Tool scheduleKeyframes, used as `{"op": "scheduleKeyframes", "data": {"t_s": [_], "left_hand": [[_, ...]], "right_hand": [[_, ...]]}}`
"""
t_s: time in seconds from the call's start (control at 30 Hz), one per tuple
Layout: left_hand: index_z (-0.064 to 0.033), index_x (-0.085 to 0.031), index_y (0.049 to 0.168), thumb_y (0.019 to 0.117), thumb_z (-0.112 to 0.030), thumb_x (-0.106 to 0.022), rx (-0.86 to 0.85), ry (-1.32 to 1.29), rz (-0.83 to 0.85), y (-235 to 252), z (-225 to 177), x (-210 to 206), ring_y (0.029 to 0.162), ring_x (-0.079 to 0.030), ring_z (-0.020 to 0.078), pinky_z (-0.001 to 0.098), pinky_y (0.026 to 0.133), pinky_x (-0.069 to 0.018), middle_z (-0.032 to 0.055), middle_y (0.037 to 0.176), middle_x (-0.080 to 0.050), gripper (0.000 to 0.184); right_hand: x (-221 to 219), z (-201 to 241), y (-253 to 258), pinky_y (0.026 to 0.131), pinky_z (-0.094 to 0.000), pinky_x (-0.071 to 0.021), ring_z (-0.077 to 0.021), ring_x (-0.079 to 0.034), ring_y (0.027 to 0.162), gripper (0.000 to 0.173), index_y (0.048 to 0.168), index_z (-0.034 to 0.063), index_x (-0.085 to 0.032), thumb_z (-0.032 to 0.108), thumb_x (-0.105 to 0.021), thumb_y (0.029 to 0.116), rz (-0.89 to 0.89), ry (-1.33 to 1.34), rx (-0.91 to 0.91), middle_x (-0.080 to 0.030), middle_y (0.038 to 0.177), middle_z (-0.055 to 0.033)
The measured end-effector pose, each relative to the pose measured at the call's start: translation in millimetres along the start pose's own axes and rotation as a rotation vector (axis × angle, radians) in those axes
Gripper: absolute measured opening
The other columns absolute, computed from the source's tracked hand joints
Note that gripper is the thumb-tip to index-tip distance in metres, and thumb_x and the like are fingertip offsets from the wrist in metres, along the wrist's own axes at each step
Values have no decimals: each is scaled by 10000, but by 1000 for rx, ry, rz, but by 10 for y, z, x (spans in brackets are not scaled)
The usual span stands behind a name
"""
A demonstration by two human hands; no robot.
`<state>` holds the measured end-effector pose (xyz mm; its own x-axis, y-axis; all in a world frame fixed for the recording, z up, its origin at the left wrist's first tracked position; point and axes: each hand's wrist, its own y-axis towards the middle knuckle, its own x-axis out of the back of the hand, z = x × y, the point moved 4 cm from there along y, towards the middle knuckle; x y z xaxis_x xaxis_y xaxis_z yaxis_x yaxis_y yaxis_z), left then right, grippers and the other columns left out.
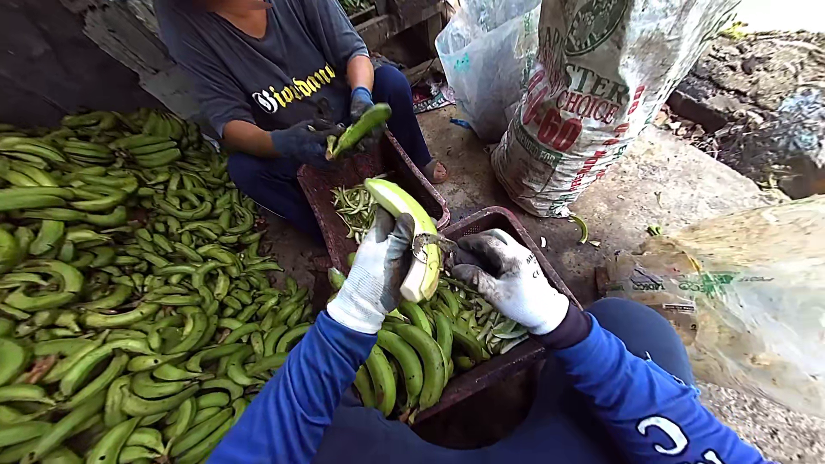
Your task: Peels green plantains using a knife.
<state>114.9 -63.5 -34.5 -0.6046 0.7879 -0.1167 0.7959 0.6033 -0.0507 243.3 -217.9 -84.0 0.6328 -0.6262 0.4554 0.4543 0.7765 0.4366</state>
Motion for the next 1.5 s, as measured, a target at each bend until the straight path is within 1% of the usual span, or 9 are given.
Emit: {"op": "scheduleKeyframes", "data": {"t_s": [0.2, 0.27, 0.47, 0.6, 0.73, 0.9, 1.1, 1.37, 1.5], "left_hand": [[-165, -529, 1410, 1059, -361, -500, 476, -5, 383, -40, 231, -118, 811, -710, 211, 360, 688, -623, 143, 1019, -701, 404], [-140, -574, 1342, 1055, -377, -510, 517, -110, 365, -9, 301, -124, 772, -702, 213, 345, 645, -614, 151, 979, -699, 378], [-160, -439, 1482, 945, -368, -647, 472, -55, 453, -113, 207, -235, 784, -701, 241, 365, 663, -616, 182, 1044, -681, 613], [-131, -448, 1459, 1005, -326, -648, 299, 38, 74, 3, 164, -42, 865, -723, 253, 401, 745, -632, 156, 1085, -704, 533], [-223, -419, 1541, 855, -228, -830, 181, 533, 63, -1, 75, -71, 970, -731, 184, 399, 840, -629, 57, 1200, -720, 799], [-155, -457, 1494, 938, -239, -749, 161, 210, -160, 73, 166, 18, 1024, -717, 227, 440, 876, -623, 106, 1223, -695, 634], [-108, -509, 1382, 1036, -373, -585, 206, -398, -366, 149, 284, 243, 1124, -647, 241, 457, 949, -557, 111, 1241, -648, 442], [-119, -543, 1306, 1082, -380, -463, 218, -481, -267, 46, 151, 156, 1065, -665, 213, 424, 906, -575, 93, 1170, -661, 353], [-132, -602, 1268, 1071, -359, -473, 243, -73, 134, -83, 86, -52, 837, -693, 163, 348, 726, -604, 85, 1004, -701, 327]], "right_hand": [[243, -369, 341, 952, -419, -562, -129, -678, 1046, 361, 1218, 163, -738, 423, -649, 984, 15, -82, -101, -719, 1145, -16], [211, -436, 391, 950, -460, -559, -131, -684, 1040, 354, 1207, 209, -736, 469, -617, 1000, 36, -139, -190, -727, 1126, 5], [515, -815, 456, 892, -586, -539, -218, -707, 995, 419, 1192, 259, -730, 580, -540, 1003, -111, -219, -552, -750, 1065, -21], [487, -284, 258, 880, -501, -574, -192, -688, 1013, 442, 1279, 169, -677, 495, -640, 983, -178, -189, -270, -705, 1158, -60], [361, -94, 126, 873, -497, -554, -248, -662, 1045, 479, 1249, 197, -722, 542, -687, 918, -112, -407, -88, -694, 1144, -75], [517, -312, 135, 827, -619, -537, -346, -671, 1036, 461, 1234, 188, -702, 541, -655, 941, -90, -530, -371, -688, 1143, -131], [271, -95, 22, 899, -462, -582, -194, -667, 1051, 470, 1260, 134, -680, 442, -740, 912, -167, -159, -101, -678, 1171, -69], [-154, 3, -56, 917, -421, -557, -195, -651, 1058, 426, 1232, 132, -722, 441, -719, 939, -41, -133, 66, -691, 1137, -60], [92, -55, 69, 936, -392, -575, -148, -665, 1075, 388, 1267, 133, -722, 385, -682, 975, -20, -99, 71, -702, 1178, -37]]}}
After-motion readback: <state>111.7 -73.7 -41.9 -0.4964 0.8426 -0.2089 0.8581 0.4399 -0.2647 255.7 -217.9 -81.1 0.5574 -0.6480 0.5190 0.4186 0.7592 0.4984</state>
